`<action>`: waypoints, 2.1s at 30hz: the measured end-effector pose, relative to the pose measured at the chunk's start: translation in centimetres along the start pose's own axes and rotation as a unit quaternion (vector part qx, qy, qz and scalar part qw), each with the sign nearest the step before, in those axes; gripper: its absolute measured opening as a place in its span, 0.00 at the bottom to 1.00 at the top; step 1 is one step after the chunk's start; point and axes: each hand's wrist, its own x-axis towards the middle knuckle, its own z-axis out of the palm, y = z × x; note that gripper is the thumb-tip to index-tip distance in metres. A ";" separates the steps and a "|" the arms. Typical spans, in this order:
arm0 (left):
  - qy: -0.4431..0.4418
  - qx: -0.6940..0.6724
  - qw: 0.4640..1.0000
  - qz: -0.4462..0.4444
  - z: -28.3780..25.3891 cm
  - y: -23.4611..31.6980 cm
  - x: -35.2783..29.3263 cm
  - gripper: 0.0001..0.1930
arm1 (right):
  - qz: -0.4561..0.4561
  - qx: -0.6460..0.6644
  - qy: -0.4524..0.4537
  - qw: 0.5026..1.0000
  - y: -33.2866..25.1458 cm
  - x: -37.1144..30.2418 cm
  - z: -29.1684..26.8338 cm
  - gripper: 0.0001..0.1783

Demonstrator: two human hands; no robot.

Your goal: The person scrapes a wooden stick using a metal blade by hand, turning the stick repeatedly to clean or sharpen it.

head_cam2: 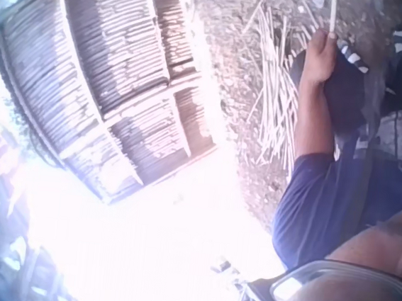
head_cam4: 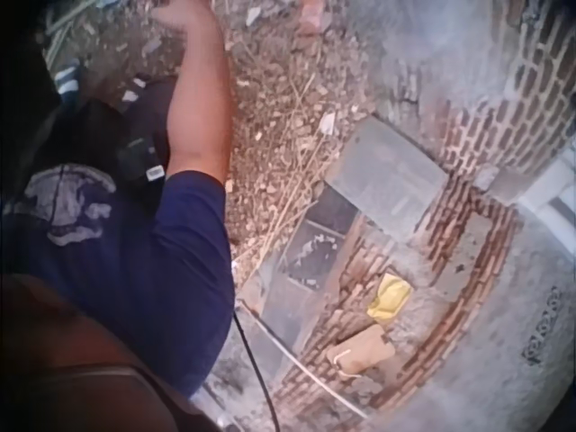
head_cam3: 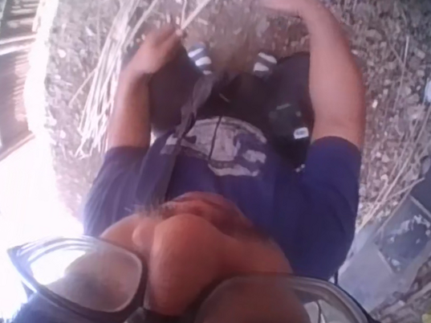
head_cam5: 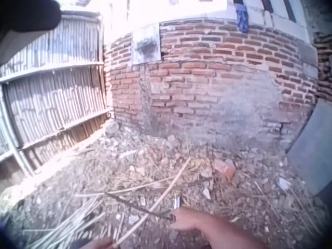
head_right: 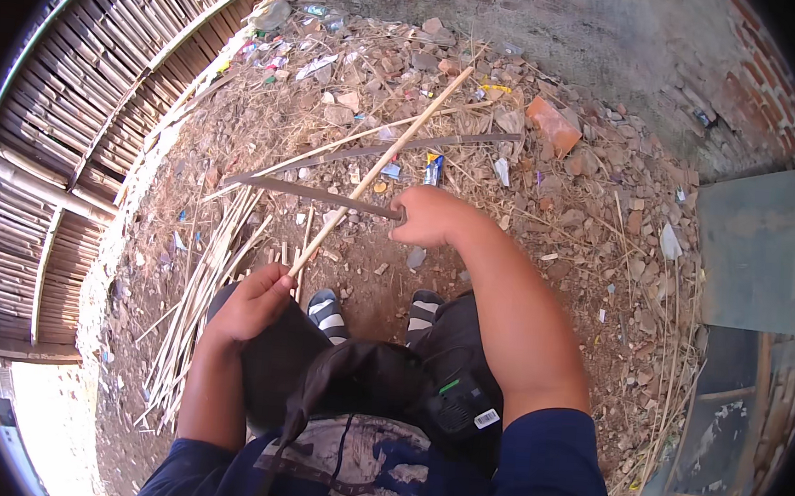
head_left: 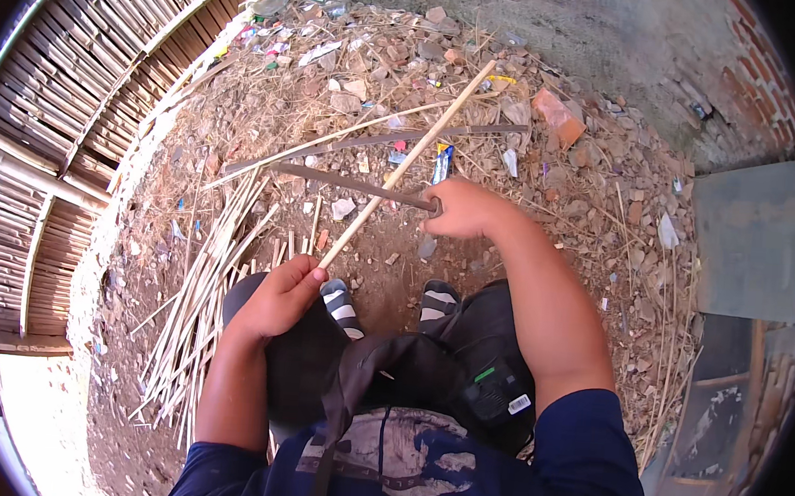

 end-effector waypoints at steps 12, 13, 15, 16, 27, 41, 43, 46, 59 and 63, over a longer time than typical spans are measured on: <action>0.009 0.056 0.998 0.002 0.3 0.5 0.1 0.10 | -0.002 -0.004 0.007 1.000 -0.3 0.1 0.3 0.28; 0.006 0.076 0.997 0.021 0.2 0.3 0.0 0.10 | -0.017 -0.018 -0.010 1.000 -1.3 -0.2 0.3 0.28; -0.003 0.117 0.992 0.057 0.2 -0.1 0.1 0.10 | -0.021 -0.028 -0.044 0.998 -0.4 0.2 0.2 0.26; 0.001 0.129 0.990 0.064 0.1 -0.3 0.2 0.10 | 0.013 -0.007 -0.029 0.999 0.7 0.4 -0.1 0.27; -0.023 -0.032 0.999 -0.019 -0.3 -0.6 -0.1 0.09 | -0.044 -0.027 -0.004 0.999 0.5 0.6 -0.2 0.21; -0.040 -0.110 0.992 -0.053 -0.4 0.6 -0.2 0.09 | 0.009 0.002 0.021 1.000 1.4 1.1 -0.7 0.22; -0.043 -0.107 0.992 -0.052 -0.4 0.9 0.1 0.09 | 0.073 0.050 0.066 0.994 2.7 0.9 -1.5 0.26; -0.049 -0.110 0.991 -0.055 -0.2 0.8 0.4 0.09 | 0.108 0.096 0.063 0.987 1.8 0.0 -1.3 0.27; -0.057 -0.090 0.993 -0.053 -0.5 0.8 0.3 0.10 | 0.050 0.050 0.163 0.984 3.6 1.1 -0.2 0.26; -0.057 -0.088 0.993 -0.055 -0.4 0.5 0.0 0.10 | -0.033 -0.043 0.015 0.998 -0.7 0.5 -0.2 0.23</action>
